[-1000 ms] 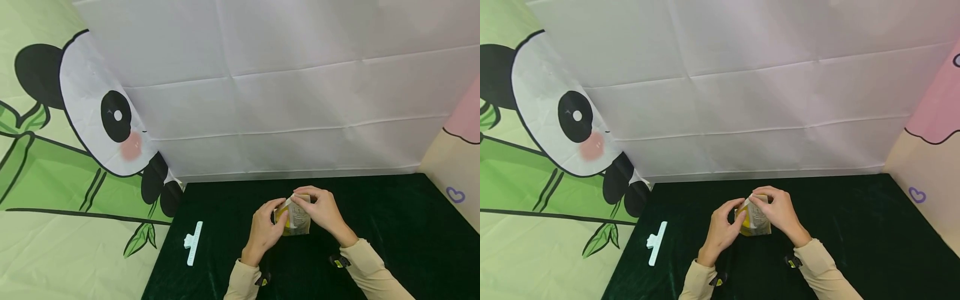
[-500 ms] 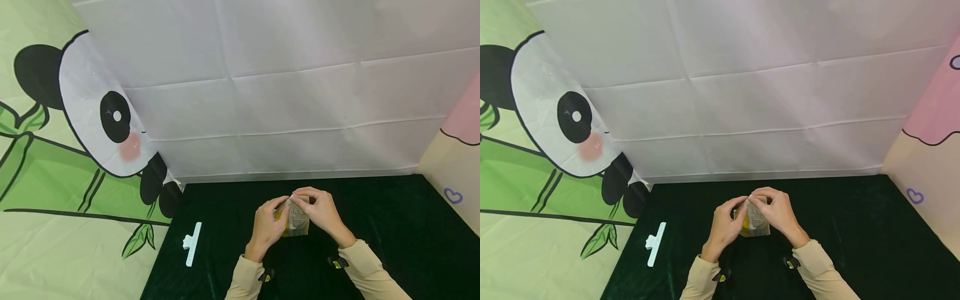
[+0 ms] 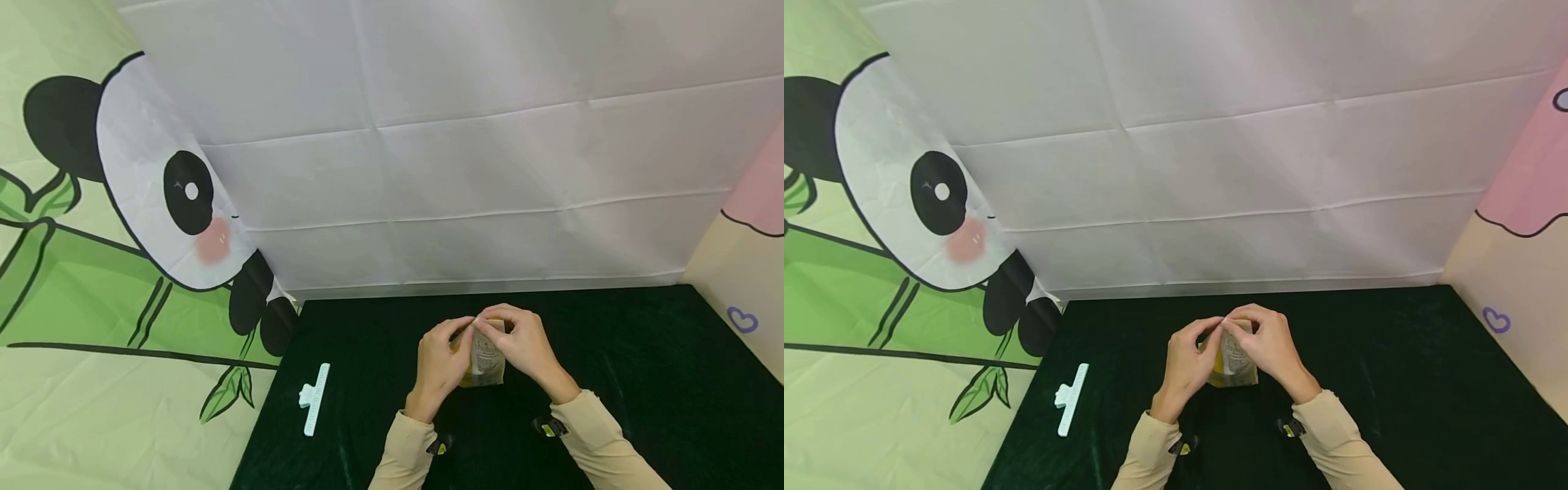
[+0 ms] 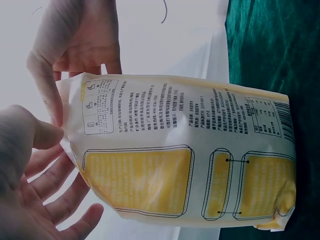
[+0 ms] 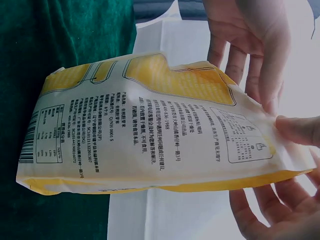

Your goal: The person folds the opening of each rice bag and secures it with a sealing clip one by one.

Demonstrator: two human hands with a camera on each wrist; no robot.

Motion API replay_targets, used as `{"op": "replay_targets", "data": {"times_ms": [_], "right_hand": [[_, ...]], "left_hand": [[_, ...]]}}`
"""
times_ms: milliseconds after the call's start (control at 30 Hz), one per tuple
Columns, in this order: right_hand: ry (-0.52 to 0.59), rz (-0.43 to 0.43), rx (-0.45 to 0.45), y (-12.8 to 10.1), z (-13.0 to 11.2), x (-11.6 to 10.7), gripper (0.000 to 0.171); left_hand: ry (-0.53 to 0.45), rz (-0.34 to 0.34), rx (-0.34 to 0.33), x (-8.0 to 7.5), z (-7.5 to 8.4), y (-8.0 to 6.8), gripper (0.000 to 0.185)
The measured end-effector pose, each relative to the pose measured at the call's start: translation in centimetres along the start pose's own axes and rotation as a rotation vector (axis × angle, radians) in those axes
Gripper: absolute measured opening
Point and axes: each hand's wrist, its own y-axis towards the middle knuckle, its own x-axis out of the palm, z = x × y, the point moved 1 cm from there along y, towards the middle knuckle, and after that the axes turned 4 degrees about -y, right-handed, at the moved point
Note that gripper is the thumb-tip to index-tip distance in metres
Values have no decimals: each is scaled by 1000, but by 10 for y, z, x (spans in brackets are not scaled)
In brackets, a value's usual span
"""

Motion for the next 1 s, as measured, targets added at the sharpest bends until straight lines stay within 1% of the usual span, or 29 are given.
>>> {"op": "replay_targets", "data": {"times_ms": [267, 400, 500, 667, 833, 1000], "right_hand": [[-31, -17, -27, 0, -4, -1, 9], [-43, -24, -48, -1, -5, 0, 12], [-67, -17, -76, -2, -4, 0, 15], [-92, 0, -112, -1, -5, 0, 12], [-102, 6, -125, 0, -6, 2, 9], [-156, 13, -143, -1, -7, 4, 9]], "left_hand": [[3, 20, -39, 4, 0, 3, 21], [-7, 31, -53, 5, 0, 4, 20], [-6, 42, -58, 7, -1, 4, 18], [1, 60, -70, 8, -1, 5, 16], [2, 57, -85, 8, -1, 5, 16], [-13, 41, -92, 6, 0, 4, 17]]}}
